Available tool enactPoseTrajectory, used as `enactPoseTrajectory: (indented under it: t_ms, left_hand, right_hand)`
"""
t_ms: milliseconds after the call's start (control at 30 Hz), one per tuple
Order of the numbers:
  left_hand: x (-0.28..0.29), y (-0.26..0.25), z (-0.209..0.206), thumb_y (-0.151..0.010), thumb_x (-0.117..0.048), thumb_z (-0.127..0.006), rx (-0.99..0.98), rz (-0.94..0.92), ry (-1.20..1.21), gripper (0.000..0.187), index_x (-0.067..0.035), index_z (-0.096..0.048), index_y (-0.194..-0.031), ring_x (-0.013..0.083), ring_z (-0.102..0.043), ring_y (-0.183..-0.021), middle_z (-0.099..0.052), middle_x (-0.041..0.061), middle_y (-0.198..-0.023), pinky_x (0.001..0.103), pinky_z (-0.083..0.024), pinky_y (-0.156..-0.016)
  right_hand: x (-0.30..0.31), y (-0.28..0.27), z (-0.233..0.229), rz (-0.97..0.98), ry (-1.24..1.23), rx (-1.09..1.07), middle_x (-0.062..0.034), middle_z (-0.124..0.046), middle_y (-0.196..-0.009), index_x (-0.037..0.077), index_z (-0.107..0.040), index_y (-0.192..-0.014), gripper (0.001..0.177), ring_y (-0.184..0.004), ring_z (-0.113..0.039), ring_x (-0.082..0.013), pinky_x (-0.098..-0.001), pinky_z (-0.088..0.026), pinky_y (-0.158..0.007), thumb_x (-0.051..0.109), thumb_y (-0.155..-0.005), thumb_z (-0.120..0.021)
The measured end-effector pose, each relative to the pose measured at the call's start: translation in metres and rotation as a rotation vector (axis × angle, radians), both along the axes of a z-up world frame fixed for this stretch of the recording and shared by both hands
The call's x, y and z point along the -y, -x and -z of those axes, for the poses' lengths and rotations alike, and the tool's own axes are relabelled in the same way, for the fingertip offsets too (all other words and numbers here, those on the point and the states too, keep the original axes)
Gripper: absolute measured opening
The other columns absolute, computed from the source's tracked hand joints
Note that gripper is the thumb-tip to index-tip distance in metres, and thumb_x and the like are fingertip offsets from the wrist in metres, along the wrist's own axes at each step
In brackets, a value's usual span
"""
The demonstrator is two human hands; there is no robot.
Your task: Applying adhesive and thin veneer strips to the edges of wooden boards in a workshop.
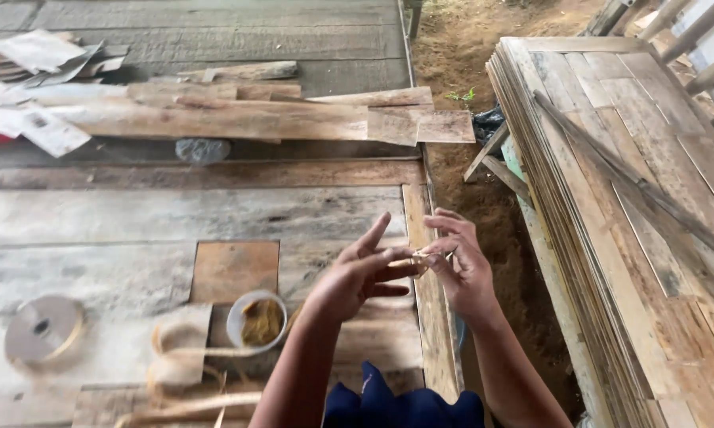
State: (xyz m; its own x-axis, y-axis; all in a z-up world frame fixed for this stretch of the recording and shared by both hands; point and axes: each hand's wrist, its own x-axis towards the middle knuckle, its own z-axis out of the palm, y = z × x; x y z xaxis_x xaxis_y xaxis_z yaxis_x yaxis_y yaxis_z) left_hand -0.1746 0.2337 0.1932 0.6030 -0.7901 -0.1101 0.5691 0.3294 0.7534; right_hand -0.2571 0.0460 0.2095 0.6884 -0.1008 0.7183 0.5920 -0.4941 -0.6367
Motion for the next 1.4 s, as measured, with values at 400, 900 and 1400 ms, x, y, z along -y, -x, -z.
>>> enactPoseTrajectory:
  t_ms: [400, 900, 1400]
  left_hand:
    - [-0.079, 0.060, 0.031, -0.099, -0.030, -0.056, -0.273, -0.322, 0.129, 0.054, -0.023, -0.043, -0.151, 0.0018, -0.054, -0.053, -0.071, 0.015, -0.125, 0.011, -0.034, -0.040]
    - [-0.152, 0.106, 0.034, -0.081, -0.010, -0.084, 0.380, -0.040, -0.284, 0.026, 0.004, -0.073, -0.100, 0.0134, -0.059, -0.048, -0.065, 0.012, -0.059, 0.025, -0.050, -0.045]
    - [-0.348, 0.031, 0.149, -0.099, -0.027, -0.067, 0.157, -0.074, -0.536, 0.026, -0.003, -0.074, -0.093, 0.0082, -0.043, -0.042, -0.061, 0.009, -0.051, 0.020, -0.032, -0.043]
  right_hand:
    - [-0.046, 0.103, -0.050, -0.220, -0.331, 0.010, -0.0158, -0.055, -0.125, 0.011, -0.052, -0.102, 0.007, -0.133, -0.047, -0.0322, -0.0651, -0.033, -0.122, 0.017, -0.107, -0.050]
    - [-0.101, 0.071, -0.065, -0.107, -0.789, -0.183, -0.0012, -0.058, -0.105, 0.016, -0.052, -0.105, 0.016, -0.103, -0.065, -0.0181, -0.0376, -0.054, -0.098, 0.006, -0.097, -0.062]
    - [-0.120, -0.074, 0.075, 0.366, -0.467, -0.283, 0.0005, -0.049, -0.083, 0.009, -0.057, -0.106, 0.024, -0.071, -0.054, -0.0053, -0.0189, -0.044, -0.068, -0.007, -0.089, -0.063]
